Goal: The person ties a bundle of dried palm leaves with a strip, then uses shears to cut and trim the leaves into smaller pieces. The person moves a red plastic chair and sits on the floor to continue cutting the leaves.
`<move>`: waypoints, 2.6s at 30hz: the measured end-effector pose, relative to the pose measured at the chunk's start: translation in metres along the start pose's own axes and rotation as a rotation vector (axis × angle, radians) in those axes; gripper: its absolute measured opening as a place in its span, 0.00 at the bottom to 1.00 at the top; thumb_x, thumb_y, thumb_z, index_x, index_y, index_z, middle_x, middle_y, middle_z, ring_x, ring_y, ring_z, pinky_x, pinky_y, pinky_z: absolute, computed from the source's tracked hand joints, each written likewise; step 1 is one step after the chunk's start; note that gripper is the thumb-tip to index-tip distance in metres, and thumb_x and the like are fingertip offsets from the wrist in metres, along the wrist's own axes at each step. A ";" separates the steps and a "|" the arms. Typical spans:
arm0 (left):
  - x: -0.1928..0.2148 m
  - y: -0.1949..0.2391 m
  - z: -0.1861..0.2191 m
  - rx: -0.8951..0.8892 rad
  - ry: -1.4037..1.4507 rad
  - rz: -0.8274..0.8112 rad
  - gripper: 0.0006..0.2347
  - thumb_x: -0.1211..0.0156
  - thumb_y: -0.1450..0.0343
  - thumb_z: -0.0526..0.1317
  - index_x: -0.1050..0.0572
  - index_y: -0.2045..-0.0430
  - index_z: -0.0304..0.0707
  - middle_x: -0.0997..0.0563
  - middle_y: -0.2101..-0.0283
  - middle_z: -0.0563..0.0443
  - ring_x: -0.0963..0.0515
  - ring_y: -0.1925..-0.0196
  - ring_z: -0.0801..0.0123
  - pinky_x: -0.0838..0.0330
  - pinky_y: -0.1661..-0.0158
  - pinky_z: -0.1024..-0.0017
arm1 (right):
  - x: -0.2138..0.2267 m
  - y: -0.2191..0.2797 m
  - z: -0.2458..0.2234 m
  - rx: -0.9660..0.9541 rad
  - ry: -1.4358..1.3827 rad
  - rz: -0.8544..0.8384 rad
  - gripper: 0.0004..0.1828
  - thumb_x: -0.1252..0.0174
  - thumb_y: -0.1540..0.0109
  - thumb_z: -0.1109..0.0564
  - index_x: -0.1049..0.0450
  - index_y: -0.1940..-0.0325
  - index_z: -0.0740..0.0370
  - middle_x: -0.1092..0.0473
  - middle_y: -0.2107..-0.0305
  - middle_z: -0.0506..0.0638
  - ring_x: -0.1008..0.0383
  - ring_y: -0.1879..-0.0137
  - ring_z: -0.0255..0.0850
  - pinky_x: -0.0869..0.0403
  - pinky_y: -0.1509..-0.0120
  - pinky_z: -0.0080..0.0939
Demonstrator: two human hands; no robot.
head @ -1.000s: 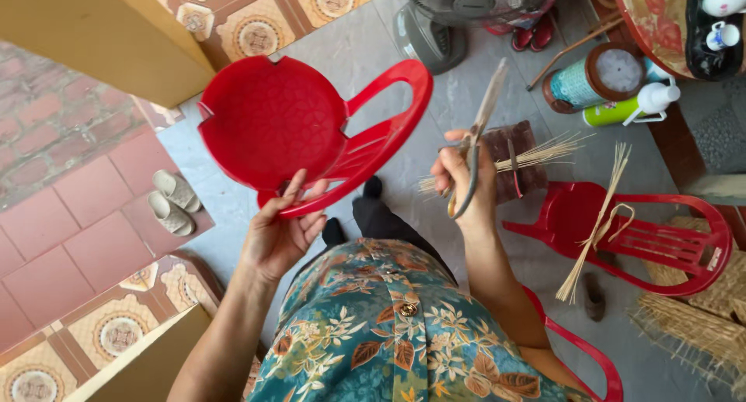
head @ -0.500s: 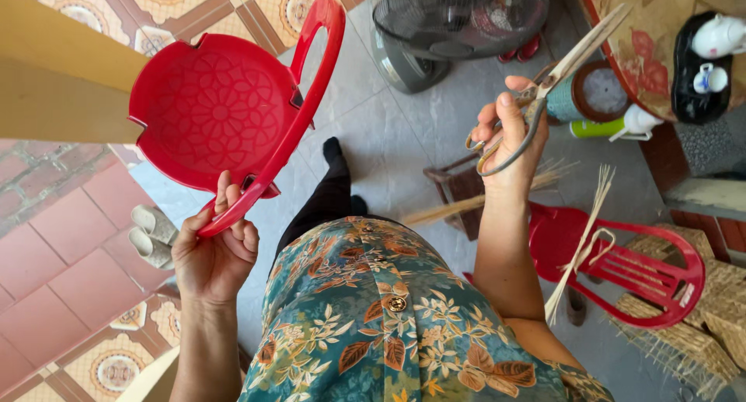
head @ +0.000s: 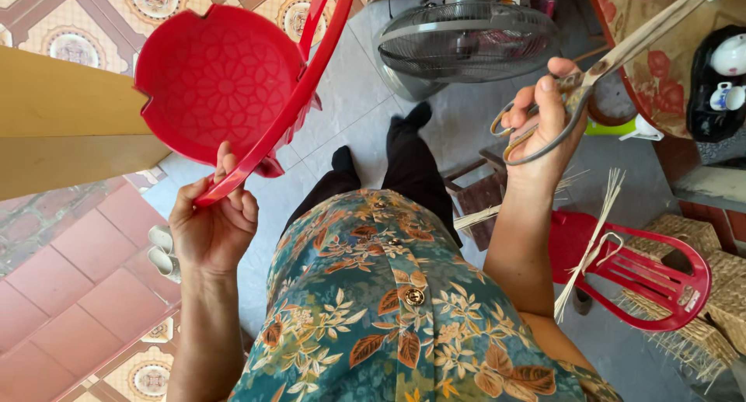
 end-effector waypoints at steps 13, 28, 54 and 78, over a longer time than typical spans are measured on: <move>-0.003 -0.042 0.003 0.004 0.039 -0.039 0.22 0.48 0.26 0.36 0.34 0.33 0.34 0.18 0.43 0.40 0.16 0.46 0.54 0.22 0.45 0.56 | -0.040 -0.053 0.015 -0.007 -0.019 -0.100 0.16 0.40 0.30 0.59 0.33 0.38 0.60 0.32 0.71 0.52 0.36 0.70 0.38 0.31 0.63 0.41; 0.001 -0.057 0.000 -0.108 -0.007 -0.027 0.20 0.46 0.26 0.38 0.32 0.38 0.37 0.21 0.42 0.40 0.14 0.56 0.55 0.20 0.50 0.60 | -0.081 -0.075 0.074 -0.192 0.072 -0.263 0.16 0.42 0.32 0.60 0.32 0.41 0.61 0.30 0.72 0.53 0.33 0.74 0.36 0.30 0.68 0.37; -0.061 -0.211 0.112 -0.198 0.034 -0.115 0.24 0.48 0.29 0.37 0.37 0.35 0.35 0.17 0.54 0.34 0.13 0.60 0.55 0.17 0.57 0.60 | -0.387 -0.249 0.216 -0.468 0.137 -0.780 0.28 0.42 0.34 0.51 0.37 0.37 0.73 0.25 0.56 0.71 0.19 0.64 0.49 0.18 0.64 0.47; -0.264 -0.516 0.504 -0.274 0.019 -0.088 0.26 0.47 0.29 0.39 0.39 0.34 0.31 0.16 0.55 0.35 0.14 0.57 0.57 0.17 0.54 0.61 | -0.850 -0.522 0.336 -0.327 0.276 -0.787 0.21 0.42 0.36 0.53 0.40 0.45 0.67 0.23 0.65 0.66 0.21 0.69 0.44 0.25 0.73 0.37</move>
Point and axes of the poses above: each hand's wrist, its own y-axis away from the middle knuckle, its own x-axis out of the back of the hand, z = x × y, the point moved 6 cm from there along -y, towards the middle knuckle
